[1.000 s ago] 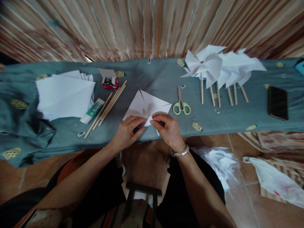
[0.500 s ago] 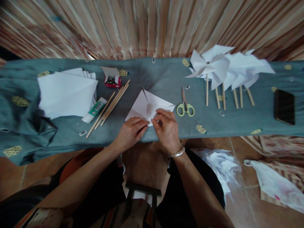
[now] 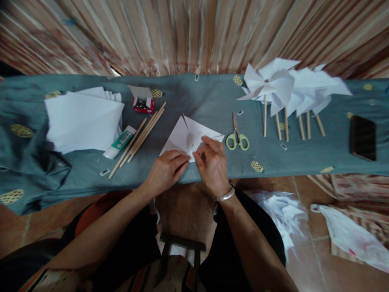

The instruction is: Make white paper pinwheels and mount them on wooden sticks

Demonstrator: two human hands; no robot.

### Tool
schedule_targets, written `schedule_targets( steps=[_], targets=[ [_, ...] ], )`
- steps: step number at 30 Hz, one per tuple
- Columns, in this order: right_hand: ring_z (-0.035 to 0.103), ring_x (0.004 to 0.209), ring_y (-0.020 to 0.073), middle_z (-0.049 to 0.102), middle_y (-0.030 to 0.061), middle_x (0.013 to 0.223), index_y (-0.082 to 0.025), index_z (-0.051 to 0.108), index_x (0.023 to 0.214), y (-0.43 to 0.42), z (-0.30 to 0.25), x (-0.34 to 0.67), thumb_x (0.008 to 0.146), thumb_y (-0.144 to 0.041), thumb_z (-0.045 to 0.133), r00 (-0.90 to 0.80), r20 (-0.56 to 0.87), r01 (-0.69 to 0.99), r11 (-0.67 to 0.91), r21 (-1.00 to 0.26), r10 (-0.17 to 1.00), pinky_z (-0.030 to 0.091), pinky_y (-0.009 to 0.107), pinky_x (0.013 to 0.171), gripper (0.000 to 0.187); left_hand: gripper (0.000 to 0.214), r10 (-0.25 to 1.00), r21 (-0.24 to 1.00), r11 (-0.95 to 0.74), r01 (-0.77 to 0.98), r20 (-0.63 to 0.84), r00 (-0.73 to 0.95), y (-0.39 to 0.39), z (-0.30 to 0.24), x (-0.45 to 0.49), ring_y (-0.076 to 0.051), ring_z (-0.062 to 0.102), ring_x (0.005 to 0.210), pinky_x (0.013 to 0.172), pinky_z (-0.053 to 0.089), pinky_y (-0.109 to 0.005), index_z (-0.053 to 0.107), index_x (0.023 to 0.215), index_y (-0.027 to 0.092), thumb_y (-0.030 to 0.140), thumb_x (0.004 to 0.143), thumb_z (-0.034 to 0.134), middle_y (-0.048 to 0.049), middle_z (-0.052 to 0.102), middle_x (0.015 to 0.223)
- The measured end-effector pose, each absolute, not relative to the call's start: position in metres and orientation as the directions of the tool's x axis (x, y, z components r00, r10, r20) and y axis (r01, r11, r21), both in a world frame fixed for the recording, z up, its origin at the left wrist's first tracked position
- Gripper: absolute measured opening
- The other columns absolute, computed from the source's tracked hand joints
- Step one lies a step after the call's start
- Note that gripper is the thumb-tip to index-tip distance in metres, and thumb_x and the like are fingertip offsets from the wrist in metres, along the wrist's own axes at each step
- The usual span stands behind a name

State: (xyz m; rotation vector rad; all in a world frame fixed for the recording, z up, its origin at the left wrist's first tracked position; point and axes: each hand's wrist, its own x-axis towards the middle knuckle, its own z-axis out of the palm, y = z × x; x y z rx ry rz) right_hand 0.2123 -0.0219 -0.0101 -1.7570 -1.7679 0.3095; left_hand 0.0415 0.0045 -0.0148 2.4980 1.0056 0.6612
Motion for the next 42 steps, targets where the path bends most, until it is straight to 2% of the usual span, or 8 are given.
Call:
schedule_targets(
  steps=[10,17,21,28,35,42],
  targets=[
    [0.051,0.120,0.0304,0.062,0.0093,0.124,-0.023,0.063,0.078,-0.021,-0.011,0.212,0.091,-0.041,0.054,0.071,0.256,0.810,0.094,-0.579,0.964,0.040,0.052,0.106,0.024,0.019,0.723,0.485,-0.673,0.558,0.272,0.635,0.005,-0.015,0.041,-0.019,0.062,0.085,0.081,0.051,-0.034,0.066,0.097,0.015,0.024,0.093,0.049,-0.0067,0.066,0.088],
    [0.054,0.116,0.0281,0.064,0.0078,0.119,-0.023,0.062,0.078,-0.021,-0.011,0.210,0.089,-0.034,0.059,0.060,0.298,0.856,0.104,-0.507,0.953,0.043,0.049,0.103,0.016,0.020,0.722,0.482,-0.672,0.562,0.261,0.640,0.005,-0.013,0.042,-0.019,0.062,0.085,0.080,0.051,-0.034,0.067,0.097,0.015,0.024,0.093,0.049,-0.0069,0.066,0.088],
    [0.053,0.116,0.0294,0.063,0.0092,0.121,-0.023,0.062,0.079,-0.021,-0.012,0.211,0.089,-0.038,0.058,0.074,0.298,0.853,0.095,-0.514,0.952,0.043,0.050,0.102,0.018,0.021,0.721,0.474,-0.673,0.567,0.251,0.646,0.005,-0.012,0.043,-0.020,0.062,0.084,0.080,0.051,-0.034,0.067,0.096,0.014,0.024,0.094,0.048,-0.0074,0.066,0.089],
    [0.046,0.123,0.0306,0.054,0.0073,0.134,-0.025,0.066,0.099,-0.023,-0.008,0.209,0.092,-0.034,0.052,0.034,0.287,0.825,0.135,-0.549,0.957,0.039,0.052,0.107,0.017,0.021,0.722,0.464,-0.675,0.574,0.253,0.644,0.004,-0.012,0.043,-0.019,0.062,0.083,0.079,0.051,-0.033,0.067,0.095,0.015,0.024,0.094,0.048,-0.0070,0.065,0.087],
    [0.045,0.125,0.0295,0.051,0.0045,0.137,-0.028,0.067,0.108,-0.025,-0.008,0.204,0.094,-0.025,0.047,-0.039,0.340,0.879,0.194,-0.436,0.940,0.042,0.049,0.103,0.025,0.022,0.719,0.449,-0.680,0.580,0.252,0.648,0.004,-0.012,0.043,-0.019,0.061,0.083,0.078,0.050,-0.033,0.067,0.096,0.014,0.024,0.093,0.048,-0.0074,0.065,0.088],
    [0.045,0.123,0.0274,0.050,0.0082,0.141,-0.021,0.066,0.109,-0.026,-0.016,0.202,0.093,-0.021,0.048,-0.092,0.376,0.935,0.209,-0.285,0.922,0.045,0.047,0.099,0.024,0.020,0.720,0.433,-0.680,0.592,0.235,0.653,0.003,-0.012,0.043,-0.019,0.060,0.080,0.077,0.049,-0.032,0.067,0.094,0.014,0.022,0.093,0.049,-0.0059,0.063,0.083]
  ],
)
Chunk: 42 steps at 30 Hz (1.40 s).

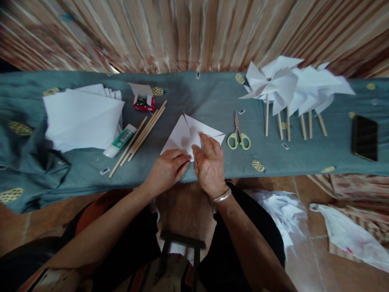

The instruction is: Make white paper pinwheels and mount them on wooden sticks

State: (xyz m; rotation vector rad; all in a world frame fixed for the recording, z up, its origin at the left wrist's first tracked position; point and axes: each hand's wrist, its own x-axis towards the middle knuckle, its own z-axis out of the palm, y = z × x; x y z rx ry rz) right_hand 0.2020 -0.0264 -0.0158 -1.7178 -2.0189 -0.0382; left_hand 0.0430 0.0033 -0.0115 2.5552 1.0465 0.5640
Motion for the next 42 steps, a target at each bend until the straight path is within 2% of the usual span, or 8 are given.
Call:
schedule_targets(
  steps=[6,10,14,21,23,26,31,42],
  targets=[
    [0.044,0.124,0.0294,0.051,0.0118,0.140,-0.018,0.066,0.110,-0.027,-0.014,0.199,0.095,-0.023,0.044,-0.098,0.321,0.948,0.187,-0.258,0.942,0.043,0.048,0.098,0.027,0.019,0.713,0.421,-0.688,0.591,0.244,0.657,0.004,-0.010,0.043,-0.019,0.060,0.079,0.075,0.049,-0.032,0.067,0.093,0.014,0.021,0.092,0.049,-0.0060,0.062,0.083],
    [0.043,0.124,0.0277,0.053,0.0096,0.138,-0.020,0.064,0.113,-0.026,-0.017,0.198,0.094,-0.021,0.042,-0.098,0.318,0.932,0.199,-0.302,0.943,0.042,0.048,0.100,0.029,0.018,0.713,0.431,-0.689,0.583,0.257,0.653,0.004,-0.012,0.043,-0.019,0.060,0.079,0.076,0.050,-0.033,0.067,0.095,0.013,0.021,0.092,0.051,-0.0060,0.062,0.083],
    [0.043,0.125,0.0289,0.052,0.0129,0.139,-0.016,0.063,0.114,-0.029,-0.021,0.196,0.093,-0.018,0.039,-0.100,0.323,0.919,0.212,-0.334,0.941,0.044,0.050,0.100,0.033,0.018,0.714,0.460,-0.683,0.568,0.254,0.653,0.005,-0.014,0.042,-0.019,0.061,0.081,0.077,0.051,-0.032,0.067,0.096,0.014,0.023,0.091,0.053,-0.0066,0.063,0.088],
    [0.046,0.131,0.0226,0.052,0.0102,0.140,-0.020,0.060,0.122,-0.020,-0.008,0.223,0.095,-0.026,0.040,0.023,0.322,0.804,0.174,-0.569,0.947,0.041,0.045,0.108,0.034,0.017,0.728,0.467,-0.666,0.581,0.241,0.641,0.006,-0.014,0.042,-0.019,0.062,0.084,0.079,0.052,-0.032,0.067,0.098,0.015,0.022,0.090,0.054,-0.0072,0.064,0.095],
    [0.046,0.132,0.0231,0.052,0.0120,0.140,-0.018,0.054,0.130,-0.009,-0.006,0.234,0.095,-0.025,0.037,0.041,0.322,0.829,0.148,-0.540,0.946,0.038,0.046,0.109,0.039,0.017,0.727,0.463,-0.667,0.584,0.235,0.645,0.006,-0.014,0.042,-0.019,0.063,0.085,0.080,0.053,-0.032,0.068,0.098,0.014,0.021,0.090,0.055,-0.0077,0.065,0.096],
    [0.047,0.129,0.0291,0.056,0.0180,0.135,-0.010,0.049,0.135,0.007,-0.007,0.243,0.094,-0.025,0.036,0.032,0.271,0.914,0.081,-0.397,0.962,0.038,0.051,0.106,0.045,0.016,0.731,0.454,-0.665,0.594,0.232,0.641,0.007,-0.013,0.043,-0.020,0.063,0.085,0.080,0.054,-0.033,0.068,0.098,0.015,0.021,0.089,0.057,-0.0080,0.065,0.097],
    [0.055,0.116,0.0338,0.062,0.0189,0.128,-0.008,0.053,0.131,0.013,-0.005,0.240,0.094,-0.029,0.040,0.029,0.234,0.972,0.027,-0.233,0.972,0.040,0.051,0.098,0.045,0.020,0.719,0.454,-0.681,0.575,0.267,0.642,0.009,-0.011,0.037,-0.021,0.064,0.093,0.084,0.054,-0.035,0.066,0.104,0.014,0.021,0.089,0.056,-0.0094,0.066,0.104],
    [0.068,0.084,0.0260,0.074,0.0109,0.094,-0.014,0.063,0.117,-0.023,0.000,0.245,0.091,-0.029,0.045,0.045,0.220,0.926,0.043,-0.376,0.974,0.051,0.039,0.080,0.035,0.032,0.758,0.432,-0.652,0.623,0.400,0.516,0.018,-0.003,-0.004,-0.023,0.056,0.111,0.098,0.049,-0.043,0.065,0.114,0.019,0.012,0.089,0.046,-0.0099,0.062,0.120]
  ],
)
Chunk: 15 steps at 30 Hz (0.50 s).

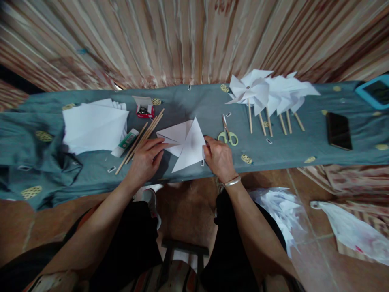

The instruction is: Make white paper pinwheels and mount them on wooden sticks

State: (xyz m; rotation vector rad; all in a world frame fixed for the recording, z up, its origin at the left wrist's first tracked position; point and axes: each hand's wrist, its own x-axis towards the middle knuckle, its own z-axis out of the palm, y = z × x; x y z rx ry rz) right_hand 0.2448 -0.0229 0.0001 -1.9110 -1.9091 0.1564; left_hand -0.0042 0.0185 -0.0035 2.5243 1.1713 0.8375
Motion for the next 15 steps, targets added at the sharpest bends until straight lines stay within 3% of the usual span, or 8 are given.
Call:
schedule_targets(
  steps=[5,11,13,15],
  targets=[
    [0.069,0.070,0.0236,0.075,0.0068,0.081,-0.016,0.058,0.124,-0.051,0.004,0.238,0.090,-0.036,0.049,0.181,0.194,0.872,-0.066,-0.485,0.964,0.051,0.034,0.068,0.041,0.026,0.709,0.436,-0.704,0.560,0.467,0.528,0.000,0.000,0.003,-0.023,0.057,0.105,0.092,0.050,-0.042,0.063,0.113,0.016,0.022,0.091,0.052,-0.0112,0.064,0.113],
    [0.065,0.057,0.0206,0.070,0.0015,0.063,-0.015,0.061,0.120,-0.070,0.009,0.232,0.088,-0.040,0.054,0.227,0.062,0.778,-0.142,-0.612,0.972,0.050,0.032,0.060,0.041,0.025,0.614,0.410,-0.779,0.474,0.346,0.710,-0.026,-0.008,0.027,-0.024,0.056,0.100,0.085,0.048,-0.040,0.063,0.108,0.014,0.028,0.087,0.060,-0.0119,0.065,0.109],
    [0.066,0.060,0.0208,0.071,0.0031,0.068,-0.016,0.062,0.120,-0.074,0.009,0.233,0.091,-0.038,0.049,0.165,0.076,0.791,-0.086,-0.605,0.983,0.052,0.033,0.063,0.038,0.022,0.615,0.399,-0.775,0.489,0.304,0.727,-0.027,-0.011,0.032,-0.025,0.056,0.100,0.084,0.048,-0.039,0.064,0.106,0.015,0.026,0.086,0.061,-0.0108,0.065,0.108],
    [0.069,0.075,0.0229,0.075,0.0079,0.085,-0.017,0.063,0.120,-0.076,0.008,0.237,0.094,-0.033,0.044,0.090,0.146,0.832,0.006,-0.554,0.985,0.054,0.036,0.074,0.036,0.020,0.623,0.396,-0.769,0.502,0.286,0.728,-0.027,-0.012,0.033,-0.024,0.056,0.100,0.084,0.047,-0.039,0.064,0.105,0.015,0.024,0.087,0.059,-0.0100,0.065,0.106]
  ],
)
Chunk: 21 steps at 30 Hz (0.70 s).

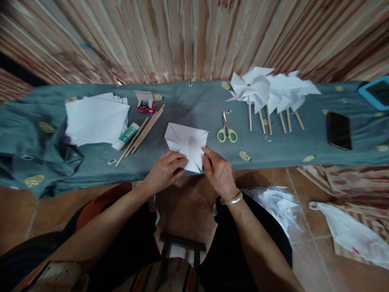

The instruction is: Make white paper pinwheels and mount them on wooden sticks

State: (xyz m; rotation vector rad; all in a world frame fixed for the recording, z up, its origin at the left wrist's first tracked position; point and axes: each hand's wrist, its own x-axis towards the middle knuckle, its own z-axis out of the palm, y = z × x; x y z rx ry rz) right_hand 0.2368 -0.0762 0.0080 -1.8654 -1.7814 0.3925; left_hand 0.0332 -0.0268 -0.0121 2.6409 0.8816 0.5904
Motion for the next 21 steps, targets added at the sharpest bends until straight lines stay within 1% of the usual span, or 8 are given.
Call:
schedule_targets(
  steps=[2,4,7,9,12,14,18,21],
  targets=[
    [0.067,0.098,0.0264,0.071,0.0125,0.110,-0.018,0.064,0.120,-0.078,0.007,0.243,0.094,-0.026,0.042,0.013,0.226,0.876,0.098,-0.472,0.974,0.051,0.044,0.088,0.035,0.019,0.627,0.405,-0.765,0.501,0.290,0.723,-0.026,-0.013,0.033,-0.023,0.056,0.099,0.085,0.047,-0.038,0.064,0.104,0.015,0.024,0.088,0.058,-0.0097,0.065,0.106],
    [0.058,0.116,0.0289,0.061,0.0138,0.130,-0.019,0.062,0.124,-0.078,0.006,0.249,0.092,-0.021,0.043,-0.068,0.259,0.884,0.178,-0.432,0.964,0.046,0.051,0.098,0.037,0.019,0.621,0.417,-0.769,0.484,0.310,0.720,-0.026,-0.013,0.033,-0.022,0.056,0.098,0.085,0.048,-0.038,0.065,0.103,0.014,0.025,0.090,0.056,-0.0097,0.065,0.105],
    [0.045,0.131,0.0285,0.048,0.0105,0.145,-0.024,0.059,0.128,-0.079,0.005,0.253,0.088,-0.017,0.049,-0.170,0.233,0.832,0.266,-0.486,0.957,0.040,0.054,0.106,0.042,0.020,0.609,0.424,-0.781,0.459,0.350,0.712,-0.027,-0.013,0.032,-0.021,0.057,0.097,0.084,0.050,-0.037,0.066,0.101,0.015,0.026,0.093,0.052,-0.0094,0.066,0.103],
    [0.042,0.134,0.0272,0.047,0.0087,0.146,-0.025,0.061,0.125,-0.078,0.004,0.253,0.086,-0.016,0.053,-0.203,0.209,0.795,0.286,-0.536,0.957,0.038,0.054,0.108,0.041,0.020,0.606,0.424,-0.784,0.453,0.369,0.705,-0.027,-0.014,0.032,-0.021,0.057,0.096,0.083,0.050,-0.037,0.066,0.101,0.015,0.025,0.093,0.051,-0.0093,0.067,0.102],
    [0.045,0.132,0.0254,0.052,0.0074,0.141,-0.025,0.066,0.116,-0.077,0.004,0.252,0.084,-0.016,0.057,-0.205,0.186,0.746,0.276,-0.606,0.961,0.039,0.052,0.109,0.035,0.021,0.606,0.428,-0.784,0.450,0.371,0.704,-0.028,-0.013,0.032,-0.020,0.058,0.097,0.083,0.051,-0.037,0.067,0.100,0.015,0.024,0.094,0.049,-0.0090,0.068,0.100],
    [0.047,0.131,0.0254,0.053,0.0064,0.140,-0.026,0.068,0.111,-0.076,0.006,0.252,0.081,-0.016,0.059,-0.190,0.173,0.718,0.257,-0.647,0.966,0.039,0.052,0.109,0.033,0.021,0.611,0.436,-0.778,0.452,0.357,0.707,-0.028,-0.012,0.032,-0.020,0.059,0.097,0.084,0.052,-0.037,0.067,0.099,0.015,0.023,0.095,0.048,-0.0088,0.068,0.100],
    [0.046,0.133,0.0250,0.051,0.0053,0.143,-0.028,0.070,0.105,-0.073,0.012,0.252,0.080,-0.014,0.057,-0.153,0.118,0.648,0.190,-0.737,0.981,0.038,0.050,0.110,0.031,0.022,0.625,0.459,-0.761,0.459,0.327,0.709,-0.028,-0.011,0.032,-0.020,0.059,0.098,0.084,0.052,-0.037,0.067,0.099,0.015,0.022,0.095,0.047,-0.0086,0.068,0.100],
    [0.045,0.134,0.0244,0.050,0.0048,0.144,-0.028,0.070,0.105,-0.071,0.014,0.249,0.080,-0.017,0.061,-0.134,0.097,0.620,0.160,-0.768,0.986,0.036,0.049,0.112,0.028,0.023,0.634,0.471,-0.752,0.461,0.324,0.702,-0.028,-0.010,0.032,-0.020,0.060,0.097,0.084,0.053,-0.037,0.066,0.100,0.014,0.022,0.095,0.045,-0.0092,0.069,0.100]
  ],
)
